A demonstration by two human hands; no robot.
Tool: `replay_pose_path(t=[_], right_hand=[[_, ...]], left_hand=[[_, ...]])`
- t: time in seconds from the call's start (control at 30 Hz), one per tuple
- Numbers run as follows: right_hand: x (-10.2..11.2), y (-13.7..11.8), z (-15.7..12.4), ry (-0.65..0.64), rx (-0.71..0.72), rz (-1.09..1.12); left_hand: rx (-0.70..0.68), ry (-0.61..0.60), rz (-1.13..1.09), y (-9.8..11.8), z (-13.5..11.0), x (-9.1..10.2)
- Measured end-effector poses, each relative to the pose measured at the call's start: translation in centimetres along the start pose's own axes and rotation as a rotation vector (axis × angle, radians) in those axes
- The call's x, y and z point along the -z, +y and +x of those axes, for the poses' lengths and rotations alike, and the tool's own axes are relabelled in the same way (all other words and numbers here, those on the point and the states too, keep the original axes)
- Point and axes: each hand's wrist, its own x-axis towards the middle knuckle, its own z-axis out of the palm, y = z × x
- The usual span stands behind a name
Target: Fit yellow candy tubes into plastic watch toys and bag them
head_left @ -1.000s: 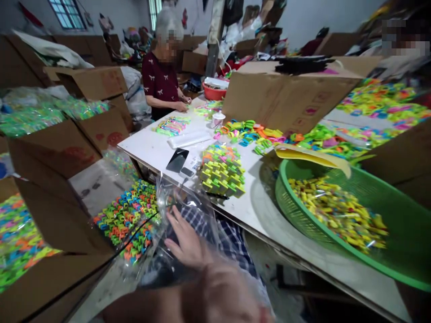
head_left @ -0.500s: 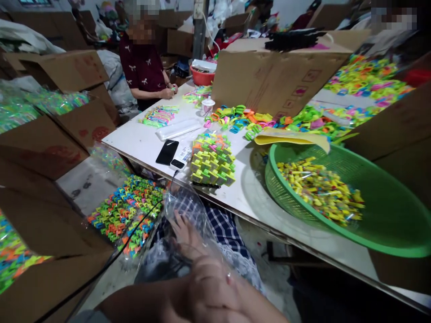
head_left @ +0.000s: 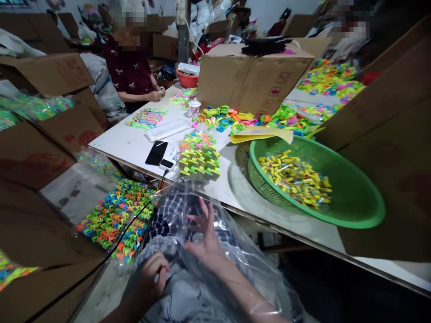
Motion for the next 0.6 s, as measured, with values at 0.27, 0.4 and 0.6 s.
replay_pose_path(t=[0.27, 0.4, 0.6], right_hand=[[0.4, -0.3, -2.0, 0.348, -0.192, 0.272], [2.5, -1.7, -2.4, 0.506, -0.183, 0.170], [7.9, -3.5, -1.6, 0.915, -0.032, -0.346]], left_hand=[[-0.133, -0.788, 0.258, 2.7, 2.6, -7.2], [-0.247, -0.858, 0.203, 6.0, 2.8, -9.6], [-0.460, -1.012, 0.285, 6.6, 1.2, -7.8]])
